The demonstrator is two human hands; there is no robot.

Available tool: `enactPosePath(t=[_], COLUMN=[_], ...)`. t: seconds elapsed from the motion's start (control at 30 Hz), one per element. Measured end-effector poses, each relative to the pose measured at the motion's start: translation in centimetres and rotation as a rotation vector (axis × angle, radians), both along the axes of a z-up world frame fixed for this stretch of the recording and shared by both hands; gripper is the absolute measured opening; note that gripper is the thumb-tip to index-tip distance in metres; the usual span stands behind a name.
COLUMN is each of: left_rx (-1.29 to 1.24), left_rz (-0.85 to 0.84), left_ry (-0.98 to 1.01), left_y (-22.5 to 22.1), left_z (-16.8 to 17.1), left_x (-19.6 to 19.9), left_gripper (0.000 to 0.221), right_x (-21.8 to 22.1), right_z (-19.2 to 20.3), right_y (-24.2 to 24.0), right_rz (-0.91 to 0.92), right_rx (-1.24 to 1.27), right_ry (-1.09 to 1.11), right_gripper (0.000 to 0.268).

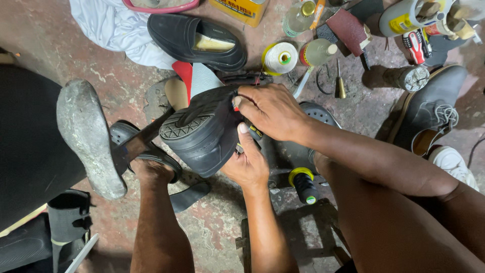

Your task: The person stitches the upper part of a black shoe to the sole using a needle and thread, then uses shears to trim the thread and a lighter to melt the ends.

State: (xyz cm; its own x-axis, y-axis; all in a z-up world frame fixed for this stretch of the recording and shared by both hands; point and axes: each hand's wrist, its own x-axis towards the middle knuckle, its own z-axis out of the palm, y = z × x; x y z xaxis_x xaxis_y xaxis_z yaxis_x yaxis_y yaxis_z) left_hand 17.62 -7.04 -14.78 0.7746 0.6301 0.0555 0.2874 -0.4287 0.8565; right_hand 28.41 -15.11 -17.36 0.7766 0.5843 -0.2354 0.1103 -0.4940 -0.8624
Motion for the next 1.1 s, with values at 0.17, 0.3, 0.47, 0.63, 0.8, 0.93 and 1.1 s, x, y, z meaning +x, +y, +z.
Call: enactPosePath(t=[0.17, 0.3, 0.47, 0.63, 0.8, 0.93, 1.1], left_rx=[0.008, -0.04, -0.149, -0.148, -0.124, -0.1, -0.03], left_rz=[-0.016, 0.01, 0.098, 0.043, 0.052, 0.039, 0.013], left_ry=[0.008, -0.015, -0.003, -0.009, -0.001, -0.001, 0.043], left_y=[0.1, -0.02, -0.17, 0.03, 0.06, 0.03, -0.12], left_z=[0.23, 0.29, -0.34, -0.12, -0.08, 0.17, 0.5], left_x=[0.17, 0.23, 0.06, -0.15, 0.09, 0.21, 0.11], left_gripper=[0.021, 0.022, 0.02, 0.022, 0.021, 0.021, 0.021], right_x=[0.0, -0.12, -0.04, -0.16, 0.13, -0.02, 0.16], right_z=[-0.2, -0.36, -0.52, -0.42, 0.01, 0.08, -0.41], right_y=[-0.2, -0.43, -0.47, -0.42, -0.34, -0.31, -0.64], right_rz=[0.004, -0.009, -0.026, -0.027, -0.005, -0.004, 0.004], right_rx=[-0.018, 0.004, 0.01, 0.06, 0.01, 0.023, 0.041], right_ry=[-0.015, 0.028, 0.072, 0.054, 0.026, -0.018, -0.005], right_gripper=[0.028, 0.031, 0.033, 0.032, 0.037, 0.037, 0.024])
